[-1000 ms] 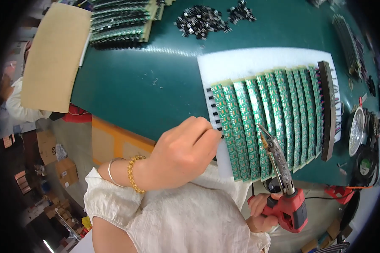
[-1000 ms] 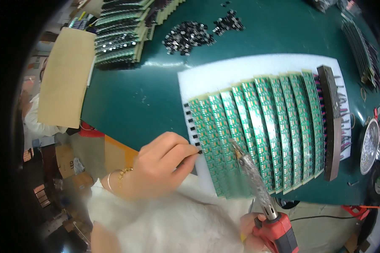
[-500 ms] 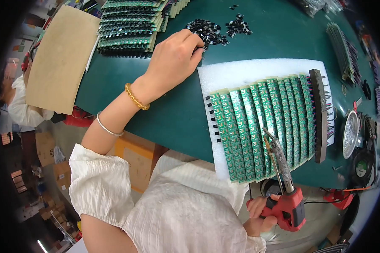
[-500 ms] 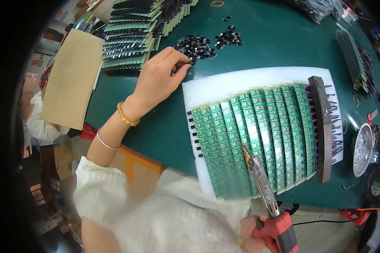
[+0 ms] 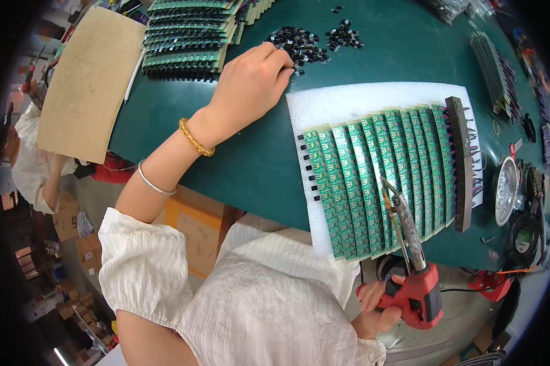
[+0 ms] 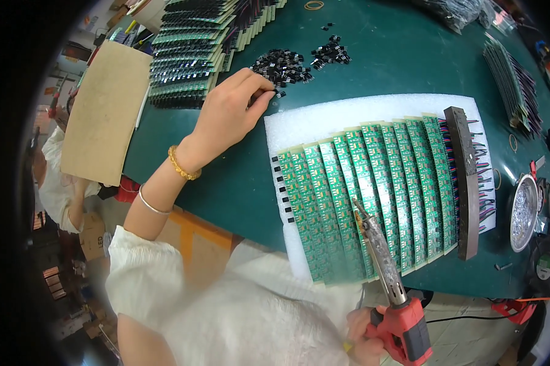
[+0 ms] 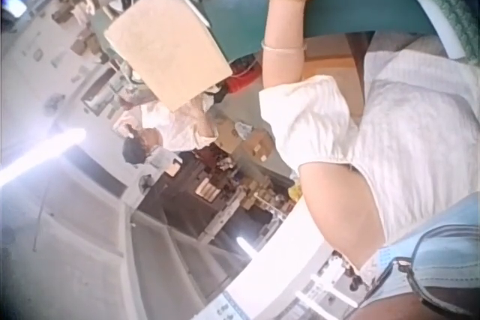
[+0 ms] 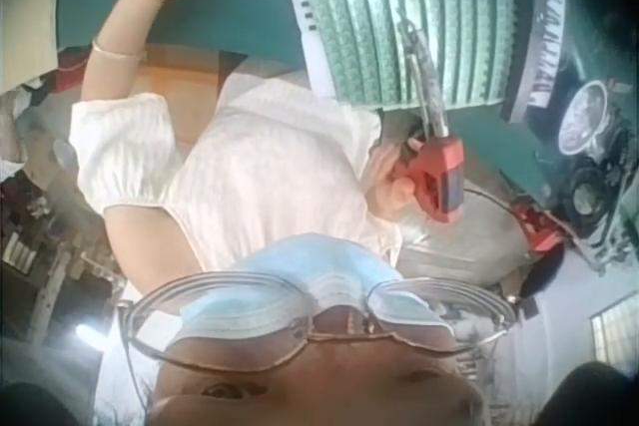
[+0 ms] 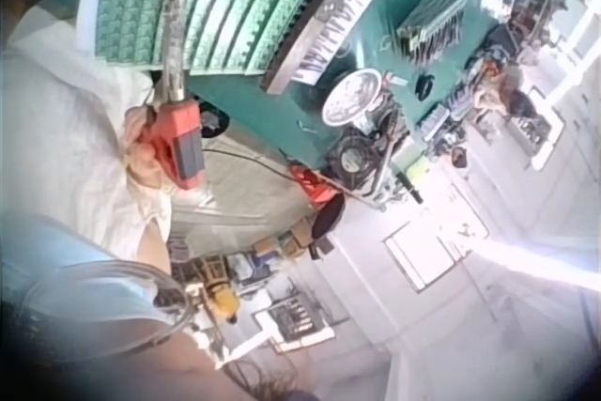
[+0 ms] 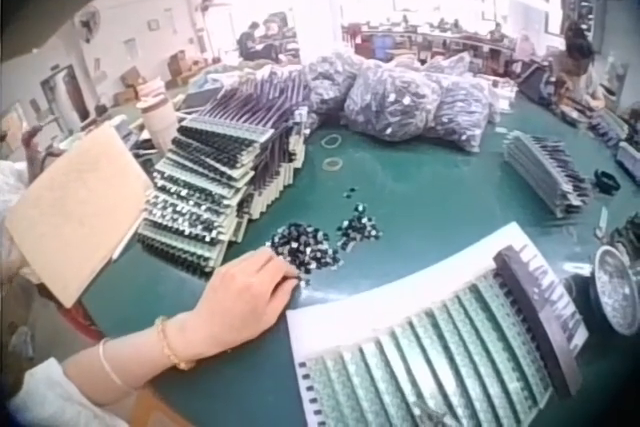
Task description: The person solders electronic components onto circuit board strips using a soldering iron, stacks and sets aside the finished boards, then arranges a new batch of circuit boards on the work surface and solders components onto them.
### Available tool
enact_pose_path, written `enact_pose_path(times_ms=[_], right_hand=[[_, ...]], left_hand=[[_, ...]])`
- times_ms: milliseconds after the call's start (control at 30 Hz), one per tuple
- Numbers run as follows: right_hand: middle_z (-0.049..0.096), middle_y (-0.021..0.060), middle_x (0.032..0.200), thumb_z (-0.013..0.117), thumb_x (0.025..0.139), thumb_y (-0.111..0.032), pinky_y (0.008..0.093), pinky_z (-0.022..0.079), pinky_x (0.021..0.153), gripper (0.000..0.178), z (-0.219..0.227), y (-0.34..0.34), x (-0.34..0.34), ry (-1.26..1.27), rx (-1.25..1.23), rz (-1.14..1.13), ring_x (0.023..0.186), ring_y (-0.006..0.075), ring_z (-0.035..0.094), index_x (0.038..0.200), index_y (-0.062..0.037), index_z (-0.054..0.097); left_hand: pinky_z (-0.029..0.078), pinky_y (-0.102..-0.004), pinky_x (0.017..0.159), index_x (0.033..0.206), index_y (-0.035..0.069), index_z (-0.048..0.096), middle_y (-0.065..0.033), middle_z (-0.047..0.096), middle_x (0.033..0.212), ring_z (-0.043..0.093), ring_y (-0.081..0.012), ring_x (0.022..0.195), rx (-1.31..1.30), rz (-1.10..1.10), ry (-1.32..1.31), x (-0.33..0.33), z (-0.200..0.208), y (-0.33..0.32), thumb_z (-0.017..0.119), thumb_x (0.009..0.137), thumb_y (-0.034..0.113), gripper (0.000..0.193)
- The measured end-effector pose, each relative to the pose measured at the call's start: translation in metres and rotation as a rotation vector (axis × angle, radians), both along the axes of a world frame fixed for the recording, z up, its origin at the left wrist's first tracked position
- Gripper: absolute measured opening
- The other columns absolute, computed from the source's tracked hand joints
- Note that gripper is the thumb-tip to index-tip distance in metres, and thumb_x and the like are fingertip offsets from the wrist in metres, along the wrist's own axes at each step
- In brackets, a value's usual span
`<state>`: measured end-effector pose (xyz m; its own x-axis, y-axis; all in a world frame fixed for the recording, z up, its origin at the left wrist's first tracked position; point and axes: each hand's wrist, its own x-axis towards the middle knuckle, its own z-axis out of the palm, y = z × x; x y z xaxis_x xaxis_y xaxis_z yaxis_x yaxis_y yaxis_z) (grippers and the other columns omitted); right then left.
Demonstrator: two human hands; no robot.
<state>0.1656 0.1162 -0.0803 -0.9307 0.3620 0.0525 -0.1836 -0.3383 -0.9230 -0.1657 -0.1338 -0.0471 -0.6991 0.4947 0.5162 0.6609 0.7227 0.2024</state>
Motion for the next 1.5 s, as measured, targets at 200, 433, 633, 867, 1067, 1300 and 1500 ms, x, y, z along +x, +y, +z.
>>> enact_pose_path(times_ms=[200,433,633,867,1067,1300,1500], right_hand=[[0.042,0.0024,0.048,0.052,0.090,-0.057,0.0282,0.037,0.039,0.073,0.006,-0.002,-0.005,0.003,0.028,0.006,0.036,0.0139,0.039,0.124,0.0043,0.035],[0.041,0.0021,0.048,0.052,0.090,-0.059,0.0283,0.036,0.038,0.073,0.004,-0.006,-0.004,-0.015,0.037,-0.034,0.035,0.0138,0.038,0.124,0.0038,0.035],[0.041,0.0020,0.047,0.052,0.089,-0.060,0.0284,0.035,0.038,0.074,0.014,-0.011,-0.011,-0.046,0.075,-0.072,0.035,0.0138,0.038,0.124,0.0033,0.035],[0.041,0.0014,0.047,0.053,0.087,-0.061,0.0286,0.036,0.039,0.075,0.018,-0.009,-0.013,-0.068,0.038,0.004,0.035,0.0140,0.038,0.124,0.0019,0.037],[0.041,0.0013,0.048,0.054,0.087,-0.061,0.0290,0.036,0.039,0.075,0.021,-0.012,-0.016,-0.073,0.058,0.009,0.036,0.0140,0.039,0.125,0.0019,0.037],[0.051,0.0008,0.058,0.060,0.082,-0.062,0.0328,0.041,0.050,0.078,0.022,-0.009,-0.006,-0.100,-0.051,0.053,0.049,0.0160,0.048,0.131,-0.0055,0.038],[0.052,0.0020,0.058,0.059,0.084,-0.060,0.0321,0.041,0.049,0.077,0.023,-0.010,-0.005,-0.048,-0.032,0.058,0.048,0.0163,0.049,0.131,-0.0039,0.037]], left_hand=[[0.044,-0.0274,0.055,0.087,0.002,0.062,-0.0060,0.057,0.079,0.056,-0.0160,0.062,0.097,-0.035,-0.179,0.003,0.012,-0.001,0.065,0.082,0.004,0.007],[0.041,-0.0234,0.055,0.083,-0.003,0.063,-0.0031,0.055,0.062,0.047,-0.0066,0.059,0.083,-0.041,-0.799,0.015,0.049,0.002,0.063,0.081,0.010,0.013],[0.040,-0.0251,0.053,0.085,-0.003,0.062,-0.0013,0.054,0.065,0.045,-0.0073,0.057,0.117,0.000,-0.735,0.025,0.039,0.010,0.064,0.082,0.009,0.012],[0.043,-0.0263,0.057,0.090,-0.001,0.063,-0.0044,0.059,0.076,0.052,-0.0124,0.062,0.194,-0.134,-0.454,0.034,0.021,0.005,0.067,0.082,0.005,0.011],[0.046,-0.0324,0.060,0.090,0.003,0.060,-0.0085,0.055,0.078,0.057,-0.0218,0.067,0.016,-0.271,-0.236,0.026,0.025,0.005,0.067,0.080,0.003,0.012],[0.047,-0.0357,0.061,0.086,0.004,0.057,-0.0090,0.053,0.079,0.056,-0.0262,0.071,-0.204,-0.353,-0.138,0.020,0.038,0.002,0.066,0.077,0.003,0.013],[0.048,-0.0339,0.059,0.084,0.003,0.056,-0.0088,0.054,0.076,0.057,-0.0248,0.068,-0.162,-0.342,-0.132,0.026,0.037,-0.001,0.066,0.074,0.000,0.014]])
